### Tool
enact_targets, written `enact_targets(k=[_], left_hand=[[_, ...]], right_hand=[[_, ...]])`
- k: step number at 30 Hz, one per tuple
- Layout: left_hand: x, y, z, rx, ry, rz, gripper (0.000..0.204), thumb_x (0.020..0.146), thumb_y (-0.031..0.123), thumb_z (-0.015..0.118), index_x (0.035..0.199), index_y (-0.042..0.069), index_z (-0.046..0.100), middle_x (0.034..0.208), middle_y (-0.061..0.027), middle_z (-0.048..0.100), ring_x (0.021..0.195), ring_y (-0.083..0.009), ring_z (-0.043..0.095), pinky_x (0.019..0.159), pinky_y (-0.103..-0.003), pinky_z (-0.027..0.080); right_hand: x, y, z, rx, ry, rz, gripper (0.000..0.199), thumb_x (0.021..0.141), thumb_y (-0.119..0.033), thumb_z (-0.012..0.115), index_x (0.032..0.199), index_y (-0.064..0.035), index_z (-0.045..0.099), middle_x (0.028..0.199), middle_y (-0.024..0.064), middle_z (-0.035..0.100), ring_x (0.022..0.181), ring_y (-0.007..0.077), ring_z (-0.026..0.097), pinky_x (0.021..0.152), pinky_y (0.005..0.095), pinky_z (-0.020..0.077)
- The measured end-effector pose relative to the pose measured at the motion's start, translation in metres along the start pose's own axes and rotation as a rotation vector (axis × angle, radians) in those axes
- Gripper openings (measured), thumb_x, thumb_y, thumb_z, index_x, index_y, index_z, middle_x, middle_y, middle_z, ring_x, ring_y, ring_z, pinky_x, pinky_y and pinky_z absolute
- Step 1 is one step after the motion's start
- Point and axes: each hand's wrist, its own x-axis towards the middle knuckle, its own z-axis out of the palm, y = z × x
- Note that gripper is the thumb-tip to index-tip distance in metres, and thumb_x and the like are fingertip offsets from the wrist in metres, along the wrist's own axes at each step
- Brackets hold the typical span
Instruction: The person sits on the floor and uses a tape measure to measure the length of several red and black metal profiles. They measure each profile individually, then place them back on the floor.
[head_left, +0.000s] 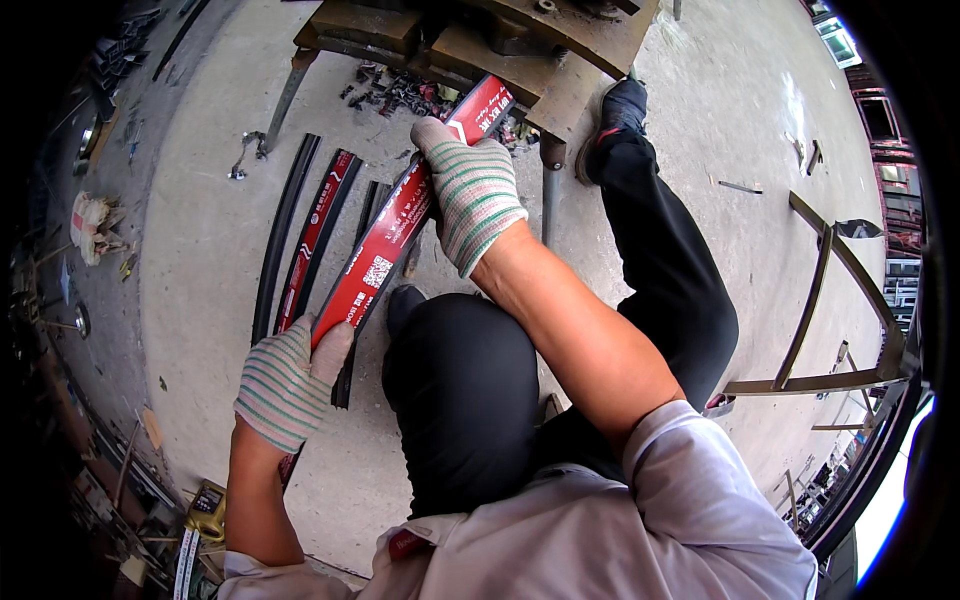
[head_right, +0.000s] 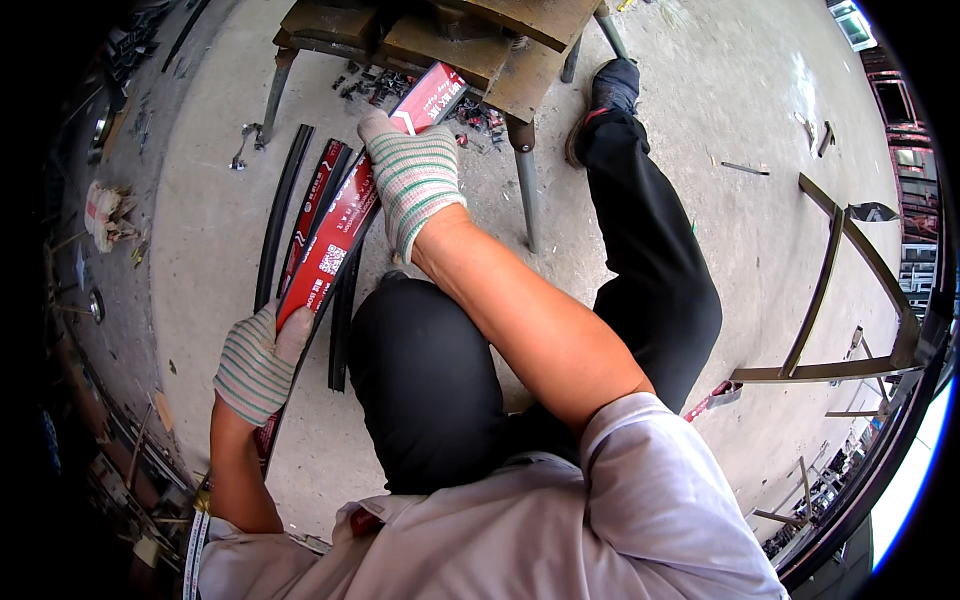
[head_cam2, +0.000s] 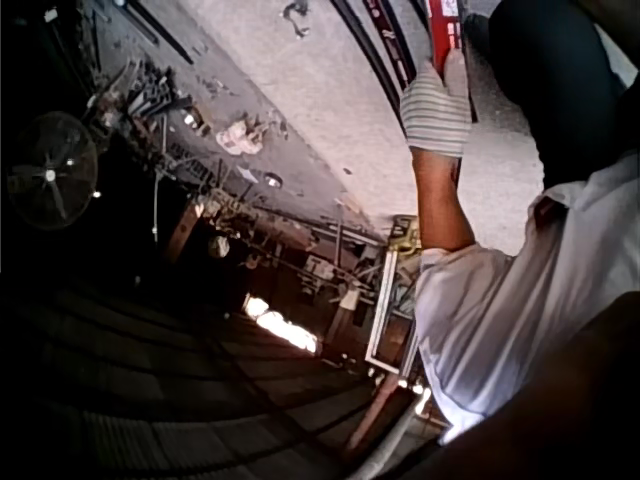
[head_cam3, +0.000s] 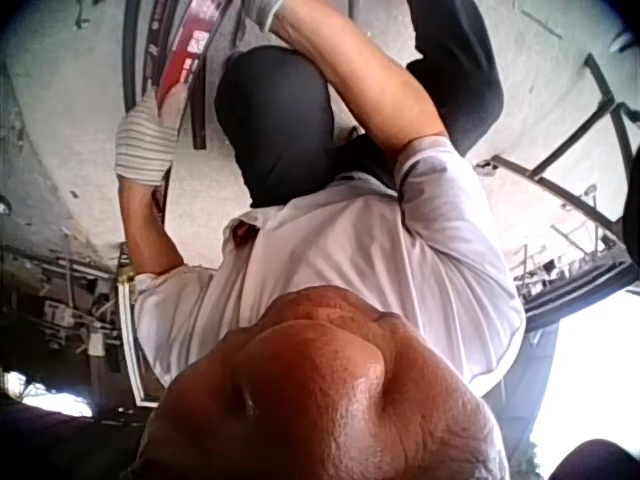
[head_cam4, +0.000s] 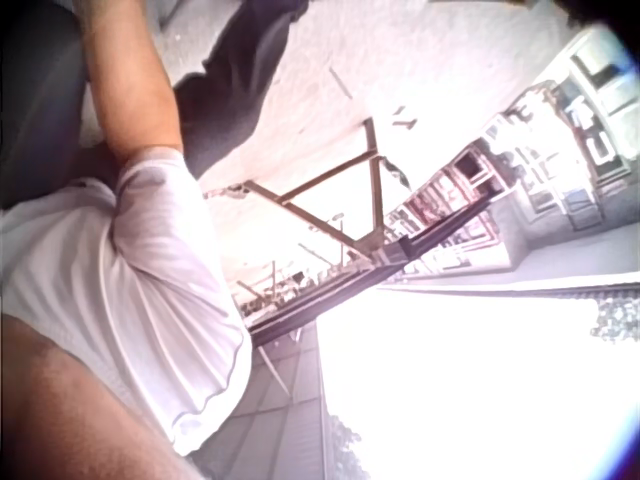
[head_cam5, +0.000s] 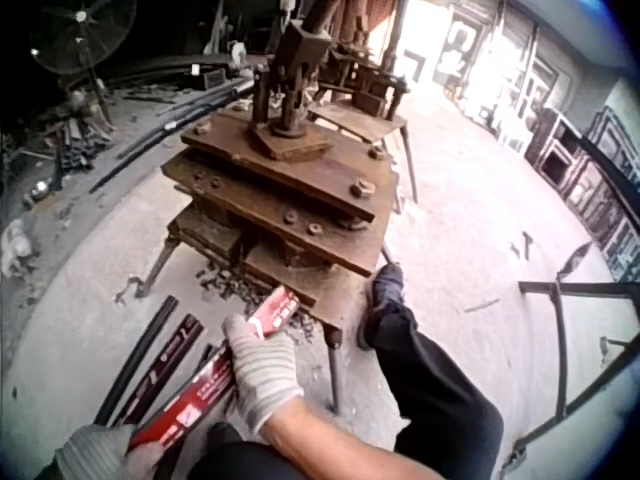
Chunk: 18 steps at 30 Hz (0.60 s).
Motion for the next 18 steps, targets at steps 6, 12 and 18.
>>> enact_targets(k=[6,12,18], left_hand=[[-0.002,0.004,0.016,0.057,-0.025,-0.018,0.062,0.103,0.054,0.051,0.108,-0.007,0.064,0.084,-0.0287,0.069,0.077,-0.0416,0.071,0.073,-0.046,0.057],[-0.008,0.013,0.034,0.103,0.0,0.008,0.059,0.105,0.049,0.05,0.108,-0.008,0.063,0.084,-0.0297,0.07,0.081,-0.0452,0.071,0.075,-0.048,0.057],[-0.005,0.014,0.04,0.088,-0.038,-0.007,0.065,0.104,0.053,0.047,0.109,-0.01,0.062,0.084,-0.0309,0.07,0.083,-0.0448,0.071,0.077,-0.05,0.057]], right_hand=[[0.008,0.005,-0.008,-0.074,-0.007,-0.051,0.025,0.089,-0.022,0.075,0.098,-0.0041,0.061,0.078,0.0048,0.062,0.061,0.0171,0.06,0.057,0.0346,0.054],[0.016,0.005,-0.028,-0.12,-0.139,-0.077,0.022,0.09,-0.02,0.077,0.095,-0.0032,0.064,0.075,0.0062,0.066,0.059,0.0178,0.064,0.055,0.033,0.056],[0.017,0.004,-0.029,-0.163,-0.114,-0.083,0.023,0.089,-0.022,0.077,0.097,-0.0031,0.067,0.077,0.0064,0.069,0.056,0.0166,0.064,0.05,0.031,0.0532]])
